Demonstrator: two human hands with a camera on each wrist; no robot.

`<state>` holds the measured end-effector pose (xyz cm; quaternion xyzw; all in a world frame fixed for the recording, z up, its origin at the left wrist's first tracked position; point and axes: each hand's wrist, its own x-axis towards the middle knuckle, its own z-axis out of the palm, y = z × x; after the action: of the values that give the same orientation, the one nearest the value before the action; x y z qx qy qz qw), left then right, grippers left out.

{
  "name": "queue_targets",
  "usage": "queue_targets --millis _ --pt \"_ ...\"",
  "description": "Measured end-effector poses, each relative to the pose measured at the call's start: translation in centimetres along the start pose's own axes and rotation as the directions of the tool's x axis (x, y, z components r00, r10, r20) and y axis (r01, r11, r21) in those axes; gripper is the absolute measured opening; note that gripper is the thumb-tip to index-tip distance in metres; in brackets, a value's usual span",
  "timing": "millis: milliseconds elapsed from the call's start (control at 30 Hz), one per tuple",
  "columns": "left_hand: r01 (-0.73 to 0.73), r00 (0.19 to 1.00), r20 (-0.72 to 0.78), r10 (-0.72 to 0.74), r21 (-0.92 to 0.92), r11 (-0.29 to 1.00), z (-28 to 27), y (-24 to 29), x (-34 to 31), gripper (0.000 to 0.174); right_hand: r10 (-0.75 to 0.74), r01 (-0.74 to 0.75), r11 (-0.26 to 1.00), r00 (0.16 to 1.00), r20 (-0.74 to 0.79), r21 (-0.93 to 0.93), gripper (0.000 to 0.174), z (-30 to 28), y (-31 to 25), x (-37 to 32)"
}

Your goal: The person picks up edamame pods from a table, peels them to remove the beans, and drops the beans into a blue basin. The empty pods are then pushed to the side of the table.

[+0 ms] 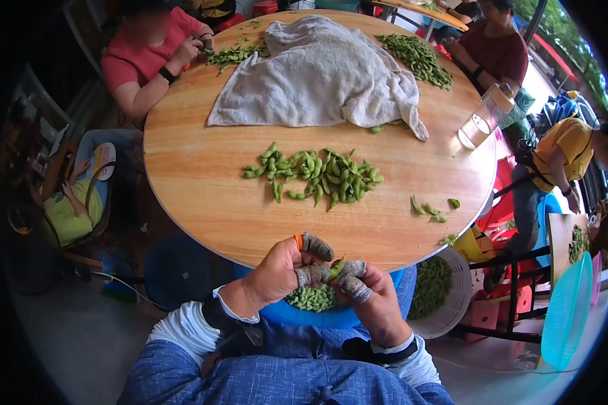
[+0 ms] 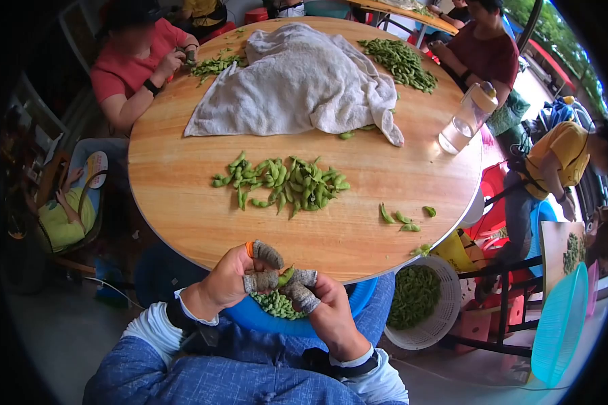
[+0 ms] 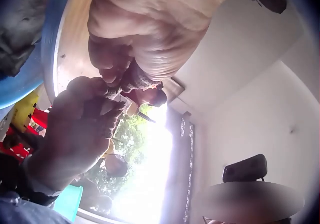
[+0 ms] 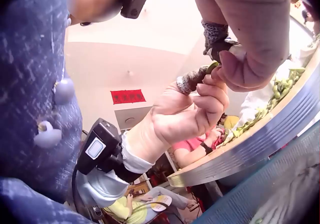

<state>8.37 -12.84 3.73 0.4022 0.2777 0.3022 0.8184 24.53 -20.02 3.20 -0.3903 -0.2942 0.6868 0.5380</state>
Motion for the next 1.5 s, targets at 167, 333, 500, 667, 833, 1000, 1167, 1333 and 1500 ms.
queue_targets --millis 167,333,500,667,833,1000,1167,1333,1500 --pt "-0.038 0.999 -0.002 0.038 -0.018 0.999 0.1 -0.2 -0.3 0.027 -0.017 0.017 1.0 1.0 0.015 0.014 0.018 0.0 0.0 -0.2" --pt "-0.057 0.998 0.021 0.058 -0.031 0.998 0.1 -0.4 -0.4 0.026 -0.031 0.03 0.999 0.998 0.057 0.022 0.02 0.1 -0.3 -0.3" --pt "-0.064 0.998 0.022 0.065 -0.03 0.997 0.2 -0.4 -0.4 0.026 -0.031 0.029 0.999 0.997 0.072 0.031 0.021 0.2 -0.5 -0.5" --pt "-0.058 0.998 0.018 0.058 -0.026 0.998 0.1 -0.5 -0.4 0.026 -0.033 0.032 0.999 0.997 0.075 0.016 0.023 0.2 -0.4 -0.5" --pt "-0.047 0.998 0.034 0.049 -0.043 0.998 0.2 -0.5 -0.3 0.025 -0.019 0.018 0.999 0.998 0.058 0.031 0.023 0.2 -0.3 -0.5" --pt "-0.032 0.998 0.043 0.033 -0.028 0.999 0.2 -0.4 -0.3 0.024 -0.037 0.034 0.999 0.997 0.073 0.041 0.022 0.0 -0.1 -0.3" --pt "-0.034 0.998 0.055 0.033 0.021 0.999 0.1 -0.3 0.0 0.022 -0.032 0.031 0.999 0.998 0.048 0.007 0.021 0.2 -0.2 0.0" --pt "-0.033 0.998 0.054 0.029 0.08 0.996 -0.2 -0.5 0.4 0.024 -0.02 0.021 0.998 1.0 0.01 -0.059 0.02 0.4 -0.1 0.6" --pt "-0.186 0.979 0.008 0.204 0.446 0.876 1.1 -0.5 -0.1 0.023 -0.013 0.012 0.998 1.0 -0.01 -0.064 0.018 -0.1 -0.1 1.1"
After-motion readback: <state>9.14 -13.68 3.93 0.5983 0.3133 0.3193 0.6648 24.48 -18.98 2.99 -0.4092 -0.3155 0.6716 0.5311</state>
